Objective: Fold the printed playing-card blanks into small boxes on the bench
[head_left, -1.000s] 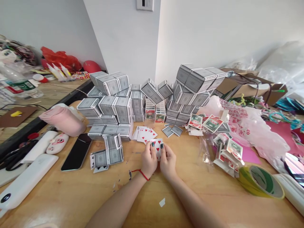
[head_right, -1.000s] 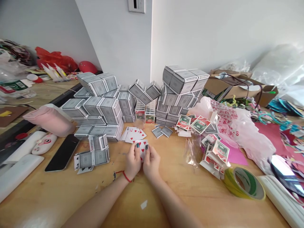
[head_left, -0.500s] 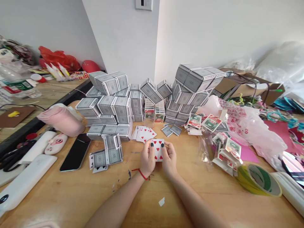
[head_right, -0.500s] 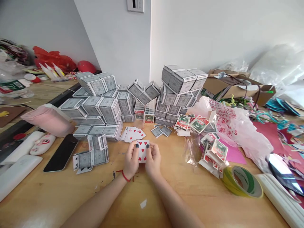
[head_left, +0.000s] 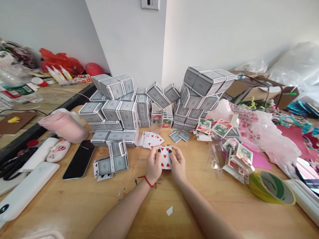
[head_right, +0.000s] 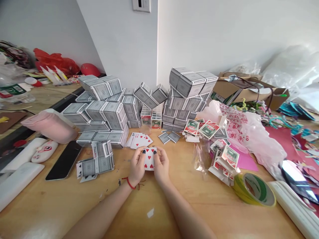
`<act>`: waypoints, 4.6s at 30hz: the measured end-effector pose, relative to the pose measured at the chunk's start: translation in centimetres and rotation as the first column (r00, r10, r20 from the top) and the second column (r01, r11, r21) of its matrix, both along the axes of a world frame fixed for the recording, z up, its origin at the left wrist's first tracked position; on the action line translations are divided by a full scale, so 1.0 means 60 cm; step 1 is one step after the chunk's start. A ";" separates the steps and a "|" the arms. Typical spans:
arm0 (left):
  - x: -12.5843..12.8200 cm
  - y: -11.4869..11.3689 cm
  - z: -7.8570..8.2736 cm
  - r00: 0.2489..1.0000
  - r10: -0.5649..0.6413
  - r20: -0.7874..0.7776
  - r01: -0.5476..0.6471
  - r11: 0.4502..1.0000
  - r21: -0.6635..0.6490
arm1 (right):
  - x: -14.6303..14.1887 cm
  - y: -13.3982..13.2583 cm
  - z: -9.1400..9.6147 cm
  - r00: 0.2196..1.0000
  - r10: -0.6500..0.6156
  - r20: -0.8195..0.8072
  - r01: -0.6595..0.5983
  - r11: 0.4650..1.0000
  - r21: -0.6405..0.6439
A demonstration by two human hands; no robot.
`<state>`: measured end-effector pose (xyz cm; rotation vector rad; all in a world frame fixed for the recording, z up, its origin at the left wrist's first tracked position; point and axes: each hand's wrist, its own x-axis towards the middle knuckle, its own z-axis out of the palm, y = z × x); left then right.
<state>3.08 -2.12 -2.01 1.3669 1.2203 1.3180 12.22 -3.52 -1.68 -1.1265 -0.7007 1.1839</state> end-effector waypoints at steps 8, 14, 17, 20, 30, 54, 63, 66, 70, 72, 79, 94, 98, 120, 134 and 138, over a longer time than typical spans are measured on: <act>-0.001 0.005 -0.005 0.999 -0.038 0.001 0.039 0.999 -0.013 | 0.004 0.004 -0.005 0.999 0.039 -0.037 -0.039 0.999 -0.002; -0.003 0.002 -0.003 0.997 -0.044 -0.067 0.048 0.997 0.053 | 0.005 0.003 0.001 0.999 0.035 0.020 -0.035 0.999 0.026; -0.003 0.002 -0.004 0.996 -0.041 -0.073 0.044 0.998 0.048 | 0.005 0.003 0.002 0.999 0.040 0.028 -0.040 0.999 0.030; -0.002 0.003 -0.006 0.997 -0.033 -0.071 0.035 0.999 0.022 | 0.004 0.003 0.002 0.999 0.043 0.032 -0.044 0.998 0.032; -0.003 0.004 -0.013 0.998 -0.028 -0.053 0.029 0.999 0.029 | 0.003 0.002 0.004 0.998 0.050 0.030 -0.051 0.998 0.025; -0.001 0.008 -0.008 0.998 -0.064 0.021 0.065 0.997 -0.040 | 0.008 0.005 -0.009 0.998 0.051 -0.041 -0.052 0.998 -0.032; -0.004 0.013 0.001 0.983 -0.161 0.087 0.172 0.974 -0.149 | 0.013 0.007 -0.009 0.999 0.040 0.005 -0.040 0.999 -0.022; -0.007 0.014 0.002 0.988 -0.149 0.047 0.153 0.982 -0.114 | 0.014 0.006 -0.008 0.999 0.042 0.027 -0.042 0.999 -0.026; -0.010 0.017 -0.002 0.988 -0.152 0.014 0.152 0.980 -0.126 | 0.014 0.006 -0.010 0.998 0.044 0.038 -0.043 0.999 -0.030; -0.010 0.018 -0.004 0.988 -0.154 0.017 0.155 0.979 -0.129 | 0.014 0.008 -0.013 0.999 0.037 0.038 -0.036 0.999 -0.026; -0.008 0.018 -0.006 0.994 -0.112 -0.019 0.110 0.992 -0.066 | 0.015 0.013 -0.023 1.000 0.001 0.021 -0.001 1.000 -0.005; -0.012 0.012 0.002 0.990 -0.132 0.053 0.135 0.989 -0.058 | 0.026 0.011 -0.025 0.982 0.082 -0.170 -0.078 0.996 0.032; -0.019 0.016 0.002 0.996 -0.089 -0.032 0.090 0.996 0.016 | 0.026 0.010 -0.021 0.978 0.121 -0.171 -0.113 0.992 0.057; -0.041 0.031 0.006 0.980 -0.165 -0.108 0.173 0.982 0.077 | 0.044 0.022 -0.022 0.912 0.372 0.175 -0.373 0.927 -0.028; -0.022 0.030 0.000 0.975 -0.151 -0.162 0.144 0.988 -0.054 | 0.038 0.017 -0.022 0.898 0.429 0.098 -0.432 0.902 0.013; -0.024 0.031 -0.005 0.974 -0.162 -0.156 0.155 0.986 -0.061 | 0.036 0.016 -0.022 0.879 0.473 0.058 -0.472 0.881 -0.034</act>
